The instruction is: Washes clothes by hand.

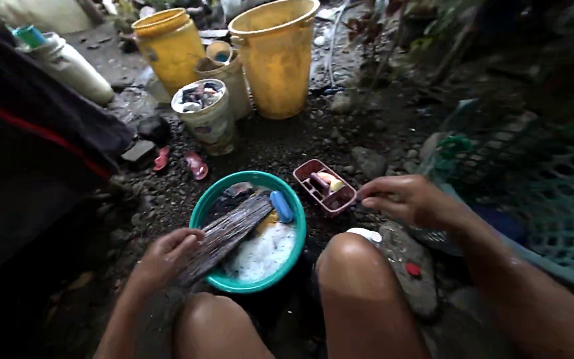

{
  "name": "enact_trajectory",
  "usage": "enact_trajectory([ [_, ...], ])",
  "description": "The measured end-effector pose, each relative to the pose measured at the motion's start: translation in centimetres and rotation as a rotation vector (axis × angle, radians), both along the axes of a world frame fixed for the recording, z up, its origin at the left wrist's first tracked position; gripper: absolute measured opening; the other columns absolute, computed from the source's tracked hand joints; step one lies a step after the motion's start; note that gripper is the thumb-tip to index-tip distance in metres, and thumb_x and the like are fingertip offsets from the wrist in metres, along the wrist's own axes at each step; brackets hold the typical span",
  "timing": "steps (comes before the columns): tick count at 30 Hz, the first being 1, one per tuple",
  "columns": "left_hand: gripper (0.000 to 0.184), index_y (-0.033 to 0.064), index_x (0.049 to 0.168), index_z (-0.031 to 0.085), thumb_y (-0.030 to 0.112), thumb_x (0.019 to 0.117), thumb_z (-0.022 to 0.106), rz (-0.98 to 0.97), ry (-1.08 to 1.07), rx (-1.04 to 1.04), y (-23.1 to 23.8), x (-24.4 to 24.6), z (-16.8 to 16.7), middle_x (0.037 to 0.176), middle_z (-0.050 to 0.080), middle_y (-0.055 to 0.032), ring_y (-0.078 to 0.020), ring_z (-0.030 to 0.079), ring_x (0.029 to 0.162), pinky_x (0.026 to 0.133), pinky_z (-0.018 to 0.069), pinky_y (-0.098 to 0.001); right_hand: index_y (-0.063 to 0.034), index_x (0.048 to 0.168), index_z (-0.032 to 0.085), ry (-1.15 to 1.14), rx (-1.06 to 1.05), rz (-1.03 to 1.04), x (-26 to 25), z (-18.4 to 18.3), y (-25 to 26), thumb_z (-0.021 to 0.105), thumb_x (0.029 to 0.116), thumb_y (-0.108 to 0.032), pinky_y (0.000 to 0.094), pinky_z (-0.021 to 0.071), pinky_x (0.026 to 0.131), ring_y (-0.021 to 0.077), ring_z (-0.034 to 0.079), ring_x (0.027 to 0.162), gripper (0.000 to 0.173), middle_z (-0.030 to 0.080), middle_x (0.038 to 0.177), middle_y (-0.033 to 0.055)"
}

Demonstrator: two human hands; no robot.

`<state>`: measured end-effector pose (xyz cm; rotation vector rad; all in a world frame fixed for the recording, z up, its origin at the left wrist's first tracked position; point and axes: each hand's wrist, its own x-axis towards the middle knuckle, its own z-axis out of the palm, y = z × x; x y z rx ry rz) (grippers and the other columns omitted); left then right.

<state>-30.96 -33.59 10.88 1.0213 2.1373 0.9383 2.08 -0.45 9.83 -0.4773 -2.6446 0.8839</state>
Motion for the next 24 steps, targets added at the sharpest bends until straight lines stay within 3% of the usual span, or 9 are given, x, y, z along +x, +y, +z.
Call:
enact_trajectory([
  [3, 0.032, -0.0045, 0.128, 0.063, 0.012, 0.1074, 0.045, -0.083, -0.125, -0.241, 0.0, -1.6, -6.2, 0.123, 0.066, -0.0210, -0.0289, 0.065, 0.114, 0.104, 0.0483, -0.0460, 0.0051, 0.118, 0.071, -0.356, -0.163, 0.187, -8.8, -3.2, 0.1, 0.062, 0.1020, -0.010, 0.0508, 0.0514, 0.098, 0.0341, 0.069, 0.102, 0.023, 0.072, 0.111, 0.0232],
  [7, 0.035, -0.0007, 0.136, 0.060, 0.014, 0.1089, 0.044, -0.349, -0.224, -0.552, 2.5, -1.5, -16.7, 0.136, 0.061, -0.0227, -0.0350, 0.057, 0.129, 0.113, 0.0400, -0.0501, 0.0043, 0.127, 0.067, -0.795, -0.099, 0.439, -18.2, -13.3, -0.4, 0.060, 0.1034, -0.012, 0.0622, 0.0432, 0.106, 0.0456, 0.062, 0.120, 0.029, 0.067, 0.125, 0.0282],
  [10, 0.038, 0.0013, 0.142, 0.056, 0.016, 0.1090, 0.045, -0.469, -0.275, -0.664, 4.3, -0.7, -23.3, 0.147, 0.054, -0.0216, -0.0357, 0.049, 0.139, 0.119, 0.0326, -0.0524, 0.0011, 0.133, 0.064, -0.988, -0.063, 0.577, -21.4, -21.3, -2.2, 0.066, 0.0999, -0.012, 0.0673, 0.0428, 0.104, 0.0504, 0.057, 0.126, 0.036, 0.060, 0.135, 0.0306],
  [12, 0.043, 0.0010, 0.147, 0.049, 0.017, 0.1082, 0.047, -0.476, -0.255, -0.661, 4.7, -1.3, -26.4, 0.152, 0.047, -0.0228, -0.0369, 0.044, 0.143, 0.120, 0.0307, -0.0523, -0.0060, 0.145, 0.056, -1.011, -0.081, 0.643, -22.1, -25.9, -3.5, 0.070, 0.0976, -0.013, 0.0685, 0.0409, 0.106, 0.0516, 0.051, 0.133, 0.050, 0.051, 0.147, 0.0293],
  [15, 0.055, 0.0032, 0.158, 0.032, 0.019, 0.1081, 0.049, -0.358, -0.216, -0.617, 4.8, -3.3, -28.1, 0.159, 0.038, -0.0238, -0.0374, 0.039, 0.147, 0.122, 0.0288, -0.0528, -0.0138, 0.153, 0.050, -1.042, -0.051, 0.724, -21.8, -30.8, -5.1, 0.069, 0.0986, -0.023, 0.0749, 0.0272, 0.112, 0.0537, 0.031, 0.147, 0.059, 0.039, 0.159, 0.0273],
  [17, 0.056, 0.0042, 0.160, 0.027, 0.021, 0.1098, 0.045, -0.286, -0.201, -0.614, 5.3, -4.7, -28.1, 0.158, 0.040, -0.0238, -0.0371, 0.040, 0.147, 0.122, 0.0285, -0.0521, -0.0107, 0.149, 0.054, -1.103, 0.023, 0.668, -22.0, -31.9, -5.0, 0.068, 0.0991, -0.028, 0.0723, 0.0296, 0.111, 0.0501, 0.034, 0.146, 0.054, 0.042, 0.157, 0.0249],
  [20, 0.050, 0.0018, 0.156, 0.037, 0.023, 0.1106, 0.042, -0.119, -0.159, -0.633, 6.0, -5.8, -28.4, 0.150, 0.048, -0.0273, -0.0402, 0.044, 0.143, 0.120, 0.0314, -0.0532, -0.0012, 0.137, 0.060, -1.165, 0.058, 0.464, -22.9, -31.5, -4.1, 0.061, 0.1002, -0.012, 0.0675, 0.0417, 0.104, 0.0474, 0.048, 0.137, 0.038, 0.054, 0.147, 0.0241],
  [22, 0.050, 0.0017, 0.154, 0.039, 0.026, 0.1103, 0.044, -0.073, -0.100, -0.670, 6.5, -5.6, -28.5, 0.150, 0.048, -0.0270, -0.0406, 0.043, 0.143, 0.119, 0.0320, -0.0532, 0.0024, 0.135, 0.060, -1.203, 0.030, 0.355, -23.6, -30.9, -3.9, 0.055, 0.1016, -0.008, 0.0667, 0.0429, 0.103, 0.0472, 0.050, 0.136, 0.035, 0.054, 0.147, 0.0244],
  [24, 0.055, 0.0071, 0.158, 0.035, 0.026, 0.1078, 0.050, -0.130, -0.006, -0.702, 6.7, -4.3, -29.2, 0.158, 0.039, -0.0237, -0.0412, 0.037, 0.147, 0.120, 0.0302, -0.0561, 0.0060, 0.133, 0.060, -1.248, 0.014, 0.343, -24.0, -30.9, -4.1, 0.056, 0.1019, -0.009, 0.0673, 0.0420, 0.104, 0.0481, 0.048, 0.137, 0.035, 0.052, 0.148, 0.0264],
])
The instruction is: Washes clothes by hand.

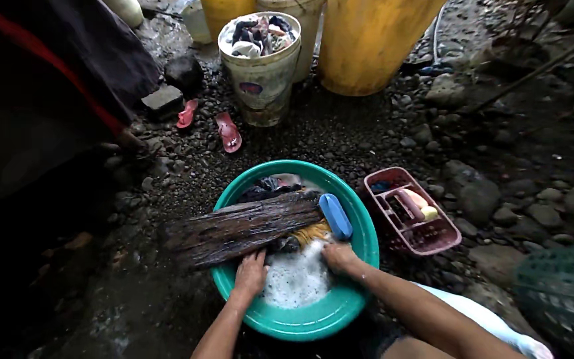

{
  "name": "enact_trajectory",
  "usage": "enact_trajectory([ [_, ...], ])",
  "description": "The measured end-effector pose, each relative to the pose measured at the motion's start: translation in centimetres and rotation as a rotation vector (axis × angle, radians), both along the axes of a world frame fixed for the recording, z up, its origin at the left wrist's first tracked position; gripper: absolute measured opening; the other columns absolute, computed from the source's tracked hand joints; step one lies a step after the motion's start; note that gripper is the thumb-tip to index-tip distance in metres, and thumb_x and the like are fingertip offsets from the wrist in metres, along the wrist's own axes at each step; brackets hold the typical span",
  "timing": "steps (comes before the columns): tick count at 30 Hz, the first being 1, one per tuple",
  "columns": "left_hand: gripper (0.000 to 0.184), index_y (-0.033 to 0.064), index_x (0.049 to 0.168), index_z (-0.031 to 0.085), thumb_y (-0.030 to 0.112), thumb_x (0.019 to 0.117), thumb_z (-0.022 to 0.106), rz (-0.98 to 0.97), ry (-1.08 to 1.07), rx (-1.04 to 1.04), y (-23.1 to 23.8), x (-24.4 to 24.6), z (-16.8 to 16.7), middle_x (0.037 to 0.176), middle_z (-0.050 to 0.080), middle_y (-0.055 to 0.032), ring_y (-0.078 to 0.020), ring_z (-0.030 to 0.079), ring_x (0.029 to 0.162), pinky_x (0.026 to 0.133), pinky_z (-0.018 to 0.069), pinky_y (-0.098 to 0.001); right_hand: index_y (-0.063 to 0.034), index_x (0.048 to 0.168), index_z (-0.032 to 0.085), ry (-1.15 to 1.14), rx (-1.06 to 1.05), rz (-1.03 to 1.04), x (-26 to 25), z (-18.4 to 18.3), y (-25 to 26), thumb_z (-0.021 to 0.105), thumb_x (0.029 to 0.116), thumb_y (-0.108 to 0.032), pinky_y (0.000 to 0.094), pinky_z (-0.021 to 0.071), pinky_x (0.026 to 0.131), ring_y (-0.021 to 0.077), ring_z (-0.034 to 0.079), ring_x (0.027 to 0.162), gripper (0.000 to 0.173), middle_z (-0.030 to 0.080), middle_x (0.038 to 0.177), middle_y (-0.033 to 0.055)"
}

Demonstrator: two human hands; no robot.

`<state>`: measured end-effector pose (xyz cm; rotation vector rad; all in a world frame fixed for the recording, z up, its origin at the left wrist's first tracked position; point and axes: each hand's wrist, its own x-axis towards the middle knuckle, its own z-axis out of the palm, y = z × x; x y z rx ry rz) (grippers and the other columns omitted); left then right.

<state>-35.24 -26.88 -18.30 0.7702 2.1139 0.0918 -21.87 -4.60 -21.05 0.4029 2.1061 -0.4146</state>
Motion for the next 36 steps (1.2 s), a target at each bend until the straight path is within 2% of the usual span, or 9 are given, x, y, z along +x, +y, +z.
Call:
enact_trajectory([
  [5, 0.090, 0.0013, 0.162, 0.013, 0.021, 0.0951, 0.069, -0.225, 0.025, -0.114, 0.1, 3.8, -1.6, 0.167, 0.007, -0.0290, -0.0469, 0.015, 0.154, 0.123, 0.0150, -0.0610, 0.0101, 0.128, 0.062, -0.157, -0.132, 0.171, 0.2, 0.9, -2.5, 0.057, 0.1024, -0.012, 0.0682, 0.0413, 0.104, 0.0492, 0.053, 0.132, 0.034, 0.058, 0.139, 0.0313],
  [7, 0.078, 0.0008, 0.159, 0.028, 0.020, 0.0948, 0.069, -0.267, -0.075, -0.130, 1.0, 4.1, -0.8, 0.164, 0.013, -0.0346, -0.0522, 0.019, 0.150, 0.120, 0.0201, -0.0647, 0.0101, 0.130, 0.061, -0.125, -0.286, 0.146, -0.3, 1.2, -2.5, 0.053, 0.1062, -0.011, 0.0670, 0.0387, 0.108, 0.0494, 0.053, 0.132, 0.033, 0.058, 0.137, 0.0330],
  [10, 0.055, 0.0026, 0.147, 0.050, 0.027, 0.1000, 0.064, -0.276, -0.201, -0.152, 2.6, 3.6, 0.3, 0.159, 0.026, -0.0352, -0.0517, 0.034, 0.144, 0.115, 0.0336, -0.0629, 0.0046, 0.128, 0.065, 0.249, -0.441, -0.012, -1.1, 0.5, -1.5, 0.060, 0.1018, -0.011, 0.0622, 0.0431, 0.106, 0.0466, 0.061, 0.121, 0.031, 0.066, 0.125, 0.0298],
  [12, 0.053, 0.0036, 0.147, 0.050, 0.028, 0.1012, 0.062, -0.259, -0.230, -0.160, 2.9, 3.3, 0.0, 0.155, 0.034, -0.0333, -0.0495, 0.041, 0.140, 0.113, 0.0380, -0.0613, 0.0016, 0.141, 0.057, 0.363, -0.433, -0.030, -1.0, -0.2, -1.0, 0.064, 0.1011, -0.016, 0.0579, 0.0403, 0.112, 0.0454, 0.054, 0.132, 0.044, 0.057, 0.140, 0.0291],
  [16, 0.055, 0.0020, 0.150, 0.046, 0.025, 0.1019, 0.060, -0.318, -0.286, -0.211, 2.0, 3.4, -1.8, 0.156, 0.035, -0.0323, -0.0492, 0.038, 0.142, 0.115, 0.0335, -0.0628, -0.0035, 0.154, 0.045, 0.016, -0.346, 0.057, 0.7, -0.5, -1.4, 0.061, 0.1031, -0.016, 0.0670, 0.0336, 0.114, 0.0511, 0.040, 0.144, 0.055, 0.037, 0.159, 0.0304],
  [21, 0.056, 0.0038, 0.152, 0.044, 0.028, 0.1036, 0.056, -0.284, -0.244, -0.254, 0.7, 3.7, -3.3, 0.159, 0.031, -0.0320, -0.0488, 0.034, 0.146, 0.117, 0.0305, -0.0637, 0.0073, 0.129, 0.063, -0.088, -0.294, 0.068, -0.4, 1.0, -0.3, 0.063, 0.1007, -0.014, 0.0670, 0.0414, 0.104, 0.0497, 0.055, 0.128, 0.035, 0.060, 0.133, 0.0324],
  [27, 0.048, -0.0019, 0.143, 0.053, 0.022, 0.1015, 0.058, -0.317, -0.245, -0.327, 0.7, 3.6, -3.5, 0.150, 0.044, -0.0318, -0.0482, 0.039, 0.143, 0.115, 0.0320, -0.0643, 0.0101, 0.114, 0.068, 0.462, -0.508, -0.323, -0.5, 4.8, 2.0, 0.065, 0.1015, -0.021, 0.0572, 0.0473, 0.099, 0.0414, 0.066, 0.106, 0.034, 0.069, 0.108, 0.0295],
  [32, 0.043, -0.0055, 0.134, 0.060, 0.025, 0.1029, 0.058, -0.163, -0.277, -0.258, 1.0, 2.6, -1.7, 0.142, 0.053, -0.0317, -0.0480, 0.046, 0.137, 0.114, 0.0343, -0.0638, 0.0045, 0.080, 0.066, 1.088, -0.792, -0.216, -0.1, 10.9, 1.6, 0.059, 0.0975, -0.025, 0.0205, 0.0450, 0.056, 0.0017, 0.054, 0.056, 0.035, 0.059, 0.062, 0.0044],
  [36, 0.044, 0.0052, 0.138, 0.061, 0.034, 0.1054, 0.053, -0.029, -0.127, -0.114, 1.6, 1.4, 1.3, 0.143, 0.055, -0.0246, -0.0421, 0.050, 0.135, 0.112, 0.0376, -0.0607, -0.0097, 0.082, 0.061, 1.535, -0.992, -0.216, 0.9, 16.2, 1.8, 0.055, 0.1052, -0.035, 0.0067, 0.0441, 0.061, -0.0105, 0.054, 0.066, 0.034, 0.055, 0.068, -0.0080],
])
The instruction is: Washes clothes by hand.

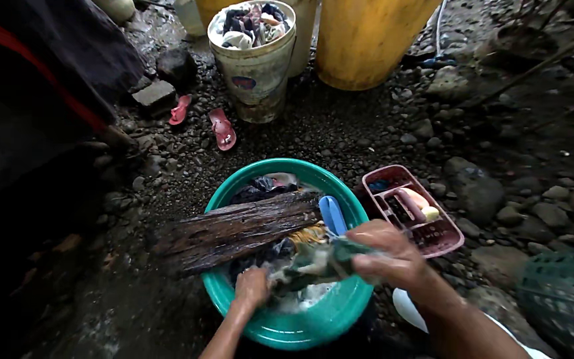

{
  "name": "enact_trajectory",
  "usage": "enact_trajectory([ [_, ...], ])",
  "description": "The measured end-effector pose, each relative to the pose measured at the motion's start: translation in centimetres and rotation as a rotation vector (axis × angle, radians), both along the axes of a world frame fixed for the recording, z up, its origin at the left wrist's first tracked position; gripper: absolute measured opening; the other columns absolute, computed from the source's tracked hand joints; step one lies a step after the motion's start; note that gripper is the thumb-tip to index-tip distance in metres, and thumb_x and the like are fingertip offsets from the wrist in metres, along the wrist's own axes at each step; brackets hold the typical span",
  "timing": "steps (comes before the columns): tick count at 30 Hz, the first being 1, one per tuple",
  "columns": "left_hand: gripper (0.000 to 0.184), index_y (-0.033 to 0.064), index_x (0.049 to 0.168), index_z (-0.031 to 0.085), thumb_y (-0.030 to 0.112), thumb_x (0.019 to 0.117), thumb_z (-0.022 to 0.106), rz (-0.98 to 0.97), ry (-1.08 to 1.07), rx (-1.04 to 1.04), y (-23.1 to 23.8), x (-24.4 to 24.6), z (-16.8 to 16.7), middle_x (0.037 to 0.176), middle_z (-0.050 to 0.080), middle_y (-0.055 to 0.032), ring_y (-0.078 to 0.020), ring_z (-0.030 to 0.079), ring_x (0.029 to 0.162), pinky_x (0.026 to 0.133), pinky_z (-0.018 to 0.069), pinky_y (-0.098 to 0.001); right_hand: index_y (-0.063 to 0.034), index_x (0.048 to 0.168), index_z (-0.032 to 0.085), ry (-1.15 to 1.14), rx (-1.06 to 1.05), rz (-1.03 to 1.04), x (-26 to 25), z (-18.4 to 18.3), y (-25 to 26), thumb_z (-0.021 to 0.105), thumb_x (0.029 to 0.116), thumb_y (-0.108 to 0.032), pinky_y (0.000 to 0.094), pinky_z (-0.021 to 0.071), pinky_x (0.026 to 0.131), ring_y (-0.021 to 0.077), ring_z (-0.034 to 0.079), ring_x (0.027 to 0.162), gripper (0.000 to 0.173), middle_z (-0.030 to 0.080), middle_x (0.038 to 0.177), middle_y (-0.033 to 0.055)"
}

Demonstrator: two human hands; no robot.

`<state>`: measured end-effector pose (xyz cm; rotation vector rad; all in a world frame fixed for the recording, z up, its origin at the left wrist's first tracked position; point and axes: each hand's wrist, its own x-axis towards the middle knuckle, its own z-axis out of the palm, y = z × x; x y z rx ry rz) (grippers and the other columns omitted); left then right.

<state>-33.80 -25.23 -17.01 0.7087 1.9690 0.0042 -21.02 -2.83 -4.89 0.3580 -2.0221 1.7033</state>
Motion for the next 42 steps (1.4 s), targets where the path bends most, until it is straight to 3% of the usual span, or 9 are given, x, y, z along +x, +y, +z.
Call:
enact_trajectory([
  [4, 0.056, 0.0039, 0.143, 0.056, 0.028, 0.0953, 0.071, -0.063, -0.022, 0.455, 0.6, 1.4, 0.5, 0.149, 0.050, -0.0245, -0.0415, 0.047, 0.139, 0.115, 0.0373, -0.0574, -0.0304, 0.099, 0.077, 0.024, -0.333, -0.067, 0.8, 1.3, 0.6, 0.052, 0.1025, -0.052, 0.0139, 0.0538, 0.068, -0.0068, 0.066, 0.079, 0.033, 0.073, 0.086, -0.0181],
  [7, 0.051, 0.0067, 0.147, 0.052, 0.026, 0.1011, 0.064, -0.285, -0.288, 0.364, 1.1, 3.3, -2.2, 0.142, 0.057, -0.0245, -0.0437, 0.050, 0.136, 0.115, 0.0342, -0.0623, -0.0265, 0.080, 0.074, -0.241, -0.287, -0.120, -1.0, -2.8, -0.1, 0.060, 0.0969, -0.038, 0.0118, 0.0497, 0.064, -0.0117, 0.059, 0.070, 0.025, 0.066, 0.075, -0.0209],
  [12, 0.039, 0.0008, 0.140, 0.057, 0.020, 0.1065, 0.051, -0.261, -0.190, 0.142, -0.5, 3.7, -5.7, 0.147, 0.051, -0.0276, -0.0439, 0.045, 0.140, 0.117, 0.0336, -0.0593, 0.0134, 0.096, 0.068, -1.016, 0.419, 0.149, -1.8, -11.8, -0.2, 0.060, 0.1015, -0.019, 0.0517, 0.0492, 0.090, 0.0367, 0.064, 0.095, 0.034, 0.066, 0.100, 0.0275],
  [16, 0.051, -0.0032, 0.147, 0.047, 0.014, 0.1006, 0.059, -0.249, -0.152, 0.023, -0.3, 3.4, -4.7, 0.154, 0.042, -0.0279, -0.0437, 0.040, 0.144, 0.117, 0.0336, -0.0593, 0.0031, 0.135, 0.061, -1.473, 0.899, 0.538, -0.2, -16.3, -3.2, 0.059, 0.1036, -0.021, 0.0716, 0.0355, 0.108, 0.0524, 0.046, 0.137, 0.040, 0.054, 0.144, 0.0309],
  [22, 0.039, -0.0078, 0.133, 0.058, 0.013, 0.1007, 0.059, -0.334, -0.249, -0.123, 0.7, 2.6, -3.1, 0.136, 0.057, -0.0319, -0.0487, 0.052, 0.132, 0.109, 0.0387, -0.0660, 0.0071, 0.116, 0.071, -1.131, 0.610, 0.419, -1.4, -13.3, -2.1, 0.062, 0.1026, -0.014, 0.0595, 0.0447, 0.105, 0.0441, 0.065, 0.114, 0.027, 0.070, 0.116, 0.0290],
  [25, 0.037, -0.0036, 0.134, 0.060, 0.020, 0.1066, 0.051, -0.210, -0.248, 0.148, 0.6, 2.7, -2.7, 0.134, 0.060, -0.0284, -0.0439, 0.054, 0.131, 0.112, 0.0384, -0.0596, 0.0060, 0.127, 0.067, -0.962, 0.577, -0.003, -2.5, -13.7, -0.3, 0.060, 0.1018, -0.013, 0.0538, 0.0430, 0.112, 0.0430, 0.058, 0.129, 0.032, 0.062, 0.134, 0.0286],
  [30, 0.020, -0.0024, 0.107, 0.076, 0.008, 0.0931, 0.066, -0.158, 0.131, 0.700, 1.3, 2.1, -1.4, 0.141, 0.056, -0.0280, -0.0441, 0.047, 0.138, 0.118, 0.0340, -0.0547, 0.0045, 0.146, 0.050, -1.220, 0.723, 0.168, -1.0, -16.6, -2.0, 0.066, 0.0973, -0.007, 0.0595, 0.0368, 0.115, 0.0488, 0.043, 0.142, 0.053, 0.044, 0.153, 0.0321],
  [34, 0.025, -0.0011, 0.117, 0.073, 0.006, 0.0985, 0.058, -0.272, 0.057, 0.485, 1.5, 1.4, -3.2, 0.158, 0.041, -0.0196, -0.0373, 0.028, 0.152, 0.124, 0.0213, -0.0535, 0.0132, 0.141, 0.051, -1.361, 0.767, 0.417, 0.5, -17.5, -3.7, 0.044, 0.1076, -0.006, 0.0616, 0.0308, 0.118, 0.0508, 0.042, 0.142, 0.039, 0.048, 0.148, 0.0348],
  [42, 0.032, -0.0016, 0.126, 0.069, 0.005, 0.1031, 0.046, -0.201, 0.062, 0.278, -0.1, 1.9, -4.5, 0.162, 0.038, -0.0140, -0.0322, 0.027, 0.153, 0.125, 0.0213, -0.0502, 0.0011, 0.131, 0.064, -1.477, 0.750, 0.297, -0.4, -16.8, -2.1, 0.068, 0.0974, -0.023, 0.0662, 0.0412, 0.107, 0.0476, 0.056, 0.128, 0.041, 0.062, 0.132, 0.0295],
])
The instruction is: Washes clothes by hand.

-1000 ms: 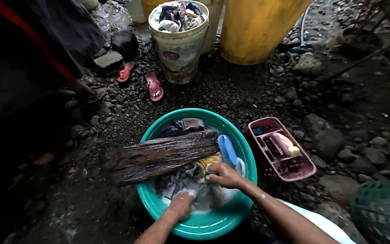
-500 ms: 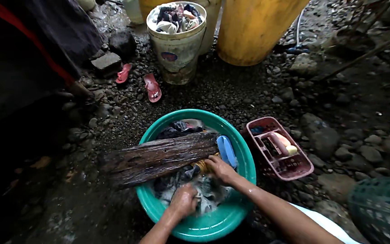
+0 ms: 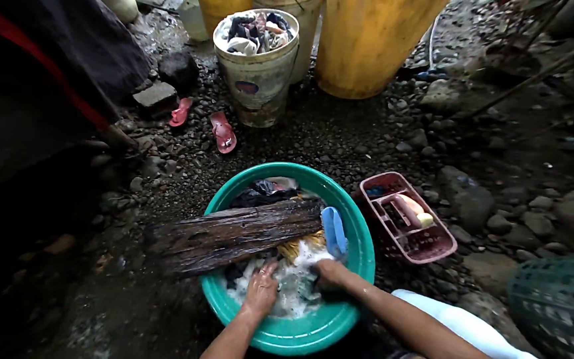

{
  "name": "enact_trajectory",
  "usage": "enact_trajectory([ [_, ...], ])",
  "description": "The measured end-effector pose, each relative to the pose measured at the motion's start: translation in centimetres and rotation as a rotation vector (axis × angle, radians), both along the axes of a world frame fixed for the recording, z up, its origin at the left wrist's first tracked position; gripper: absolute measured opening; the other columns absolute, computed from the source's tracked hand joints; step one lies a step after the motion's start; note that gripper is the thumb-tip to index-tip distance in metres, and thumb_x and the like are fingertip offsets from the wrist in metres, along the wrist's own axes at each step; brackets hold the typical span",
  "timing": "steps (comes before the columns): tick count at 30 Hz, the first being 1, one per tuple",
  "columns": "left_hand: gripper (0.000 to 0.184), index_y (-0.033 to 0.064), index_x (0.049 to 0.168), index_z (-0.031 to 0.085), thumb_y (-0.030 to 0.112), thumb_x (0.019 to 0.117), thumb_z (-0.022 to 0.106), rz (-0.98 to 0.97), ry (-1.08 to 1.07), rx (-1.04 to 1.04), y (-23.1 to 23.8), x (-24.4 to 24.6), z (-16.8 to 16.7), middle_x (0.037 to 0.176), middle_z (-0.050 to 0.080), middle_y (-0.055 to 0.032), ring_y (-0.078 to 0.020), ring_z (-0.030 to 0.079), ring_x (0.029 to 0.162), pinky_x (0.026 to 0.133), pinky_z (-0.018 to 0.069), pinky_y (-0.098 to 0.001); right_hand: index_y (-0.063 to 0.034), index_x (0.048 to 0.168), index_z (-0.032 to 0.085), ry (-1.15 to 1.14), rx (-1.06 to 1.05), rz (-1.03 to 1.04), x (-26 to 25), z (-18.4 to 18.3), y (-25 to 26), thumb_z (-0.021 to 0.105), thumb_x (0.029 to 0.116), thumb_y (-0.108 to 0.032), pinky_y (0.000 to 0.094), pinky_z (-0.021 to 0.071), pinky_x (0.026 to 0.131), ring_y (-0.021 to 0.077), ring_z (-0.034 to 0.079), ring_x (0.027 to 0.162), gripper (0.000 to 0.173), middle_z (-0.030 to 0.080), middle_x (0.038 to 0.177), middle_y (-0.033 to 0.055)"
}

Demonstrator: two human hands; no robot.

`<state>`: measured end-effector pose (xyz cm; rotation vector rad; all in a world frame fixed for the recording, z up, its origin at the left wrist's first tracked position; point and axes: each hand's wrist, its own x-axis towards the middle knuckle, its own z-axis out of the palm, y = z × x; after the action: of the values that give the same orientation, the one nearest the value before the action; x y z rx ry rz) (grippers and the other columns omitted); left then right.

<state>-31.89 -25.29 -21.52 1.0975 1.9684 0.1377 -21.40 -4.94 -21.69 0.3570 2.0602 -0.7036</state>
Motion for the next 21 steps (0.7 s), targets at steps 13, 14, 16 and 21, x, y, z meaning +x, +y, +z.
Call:
enact_trajectory([
  [13, 0.039, 0.0014, 0.137, 0.060, 0.019, 0.1022, 0.056, -0.258, -0.102, -0.372, -0.5, 1.5, -0.8, 0.142, 0.055, -0.0271, -0.0473, 0.048, 0.136, 0.112, 0.0353, -0.0653, 0.0137, 0.148, 0.040, 0.050, 0.163, -0.100, -0.3, 1.7, -1.1, 0.052, 0.1039, -0.008, 0.0631, 0.0351, 0.115, 0.0519, 0.042, 0.141, 0.050, 0.043, 0.150, 0.0365],
  [14, 0.039, 0.0009, 0.136, 0.060, 0.019, 0.1016, 0.057, -0.232, -0.110, -0.411, -0.4, 1.4, -1.0, 0.142, 0.055, -0.0276, -0.0480, 0.048, 0.135, 0.110, 0.0373, -0.0666, 0.0130, 0.147, 0.042, -0.015, 0.110, -0.052, -0.6, 2.1, -1.5, 0.051, 0.1057, -0.010, 0.0632, 0.0360, 0.114, 0.0512, 0.044, 0.140, 0.048, 0.045, 0.149, 0.0357],
  [16, 0.039, -0.0040, 0.134, 0.060, 0.017, 0.1019, 0.057, -0.174, -0.136, -0.447, -0.1, 1.4, -0.5, 0.141, 0.055, -0.0293, -0.0479, 0.050, 0.133, 0.108, 0.0385, -0.0661, 0.0072, 0.142, 0.052, -0.024, 0.003, -0.014, -1.1, 2.6, -1.3, 0.048, 0.1083, -0.013, 0.0636, 0.0387, 0.111, 0.0487, 0.051, 0.135, 0.040, 0.054, 0.143, 0.0321],
  [21, 0.038, -0.0020, 0.131, 0.062, 0.023, 0.1038, 0.054, -0.121, -0.154, -0.384, 0.3, 1.3, 0.5, 0.135, 0.060, -0.0270, -0.0446, 0.053, 0.131, 0.110, 0.0384, -0.0636, -0.0051, 0.149, 0.051, 0.300, -0.111, -0.079, -1.2, 1.4, -1.2, 0.067, 0.1001, -0.025, 0.0590, 0.0407, 0.112, 0.0449, 0.050, 0.137, 0.055, 0.048, 0.150, 0.0276],
])
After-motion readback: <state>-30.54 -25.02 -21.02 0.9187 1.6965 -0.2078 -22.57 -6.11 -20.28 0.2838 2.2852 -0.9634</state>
